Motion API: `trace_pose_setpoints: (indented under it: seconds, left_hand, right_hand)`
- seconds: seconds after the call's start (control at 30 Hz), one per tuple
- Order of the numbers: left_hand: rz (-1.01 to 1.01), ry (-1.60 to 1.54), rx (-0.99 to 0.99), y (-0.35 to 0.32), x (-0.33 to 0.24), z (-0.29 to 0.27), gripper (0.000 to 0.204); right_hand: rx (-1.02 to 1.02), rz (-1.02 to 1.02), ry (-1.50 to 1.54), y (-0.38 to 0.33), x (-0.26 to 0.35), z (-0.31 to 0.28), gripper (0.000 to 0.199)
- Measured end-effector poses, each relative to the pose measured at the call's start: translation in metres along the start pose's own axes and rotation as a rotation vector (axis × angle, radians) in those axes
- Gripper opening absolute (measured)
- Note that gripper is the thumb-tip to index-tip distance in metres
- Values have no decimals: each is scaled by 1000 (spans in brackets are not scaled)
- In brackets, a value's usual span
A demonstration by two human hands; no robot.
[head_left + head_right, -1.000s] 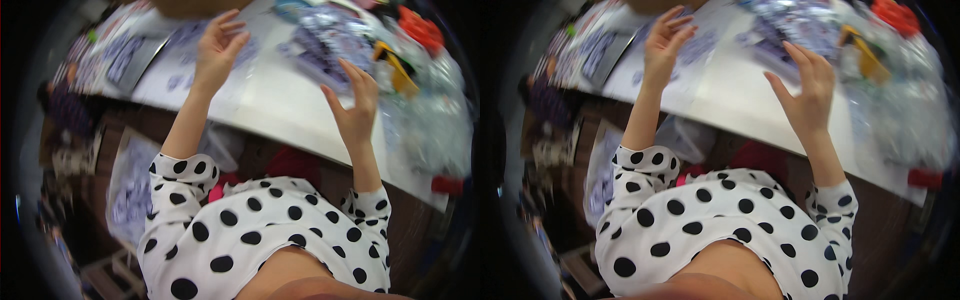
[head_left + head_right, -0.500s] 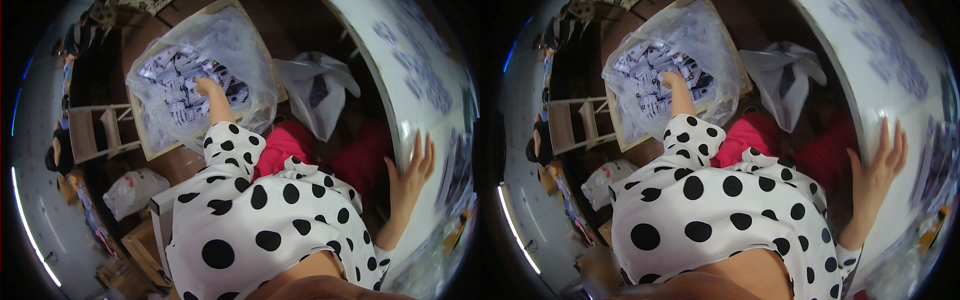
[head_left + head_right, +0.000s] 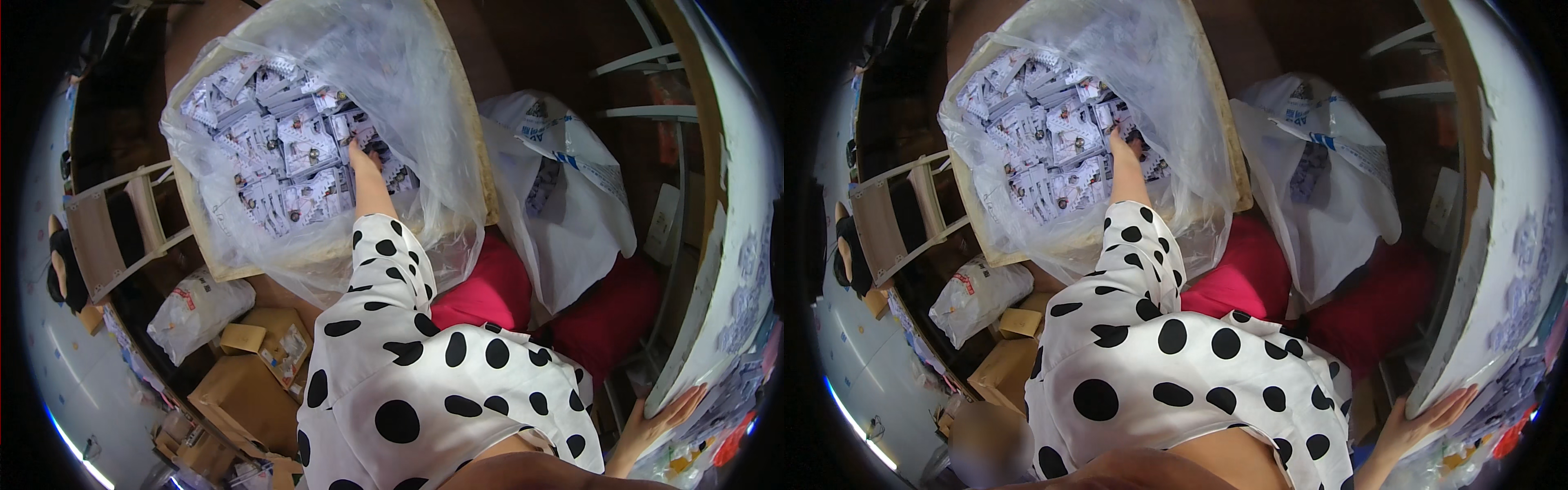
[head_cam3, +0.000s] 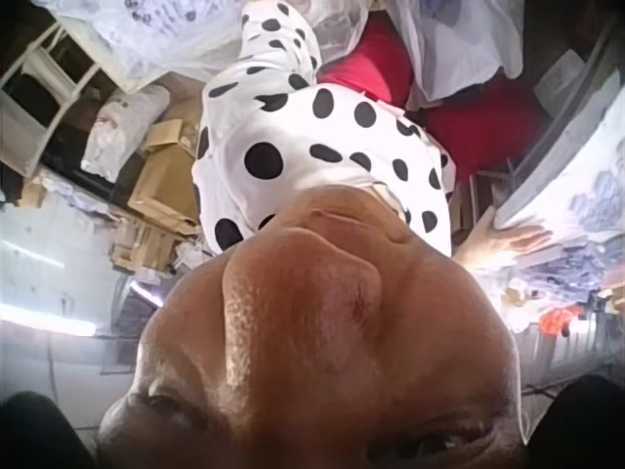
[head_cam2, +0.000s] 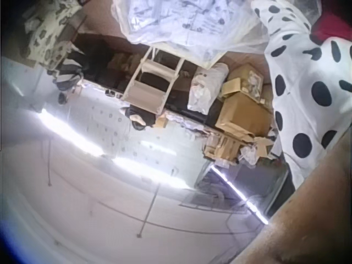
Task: The person assembles small electronic components by hand, inserting battery-like parts and circuit elements into white plastic housings.
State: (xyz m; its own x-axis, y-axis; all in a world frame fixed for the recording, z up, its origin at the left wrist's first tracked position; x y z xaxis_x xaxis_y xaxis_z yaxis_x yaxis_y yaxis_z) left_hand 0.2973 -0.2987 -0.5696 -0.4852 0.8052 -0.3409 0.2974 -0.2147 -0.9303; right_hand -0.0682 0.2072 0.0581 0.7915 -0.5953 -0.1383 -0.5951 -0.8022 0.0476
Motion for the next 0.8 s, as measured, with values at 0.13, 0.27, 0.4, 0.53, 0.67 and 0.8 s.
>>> trace_pose_setpoints:
  seconds: [0.13,0.27,0.4,0.53,0.67,0.8]
  left_hand:
    - [143,-316,77,-16,12,20,68]
    - [178,-457,63,-9,-17,8,71]
    - [238,-336,-86,-35,-11,0,71]
    - [418,-411,23,-60,-21,5,66]
    - [401,-502,39,-66,-27,4,53]
    - [472,-466,39,-64,-35,-5,42]
  right_hand:
    - [7,10,-62,2,9,-3,85]
    - [16,31,-35,6,8,-5,89]
    - [26,11,-23,7,14,-5,89]
    - [48,18,22,4,9,-8,89]
    - [31,-35,-21,6,9,-6,76]
    - [47,-10,12,8,7,-3,75]
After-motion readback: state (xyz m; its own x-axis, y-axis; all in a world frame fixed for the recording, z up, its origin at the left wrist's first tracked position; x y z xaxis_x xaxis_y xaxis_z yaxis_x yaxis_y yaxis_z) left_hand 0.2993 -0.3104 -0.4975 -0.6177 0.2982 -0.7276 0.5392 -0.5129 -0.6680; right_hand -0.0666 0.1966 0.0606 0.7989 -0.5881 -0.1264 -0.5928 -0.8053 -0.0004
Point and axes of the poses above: each hand's wrist, its own y-axis towards the middle knuckle, its own z-axis out of the palm, x = y × z, the point moved 4 cm from there along y, towards the middle knuckle, and after that the axes turned 12 degrees about y, right-handed, at the moved point
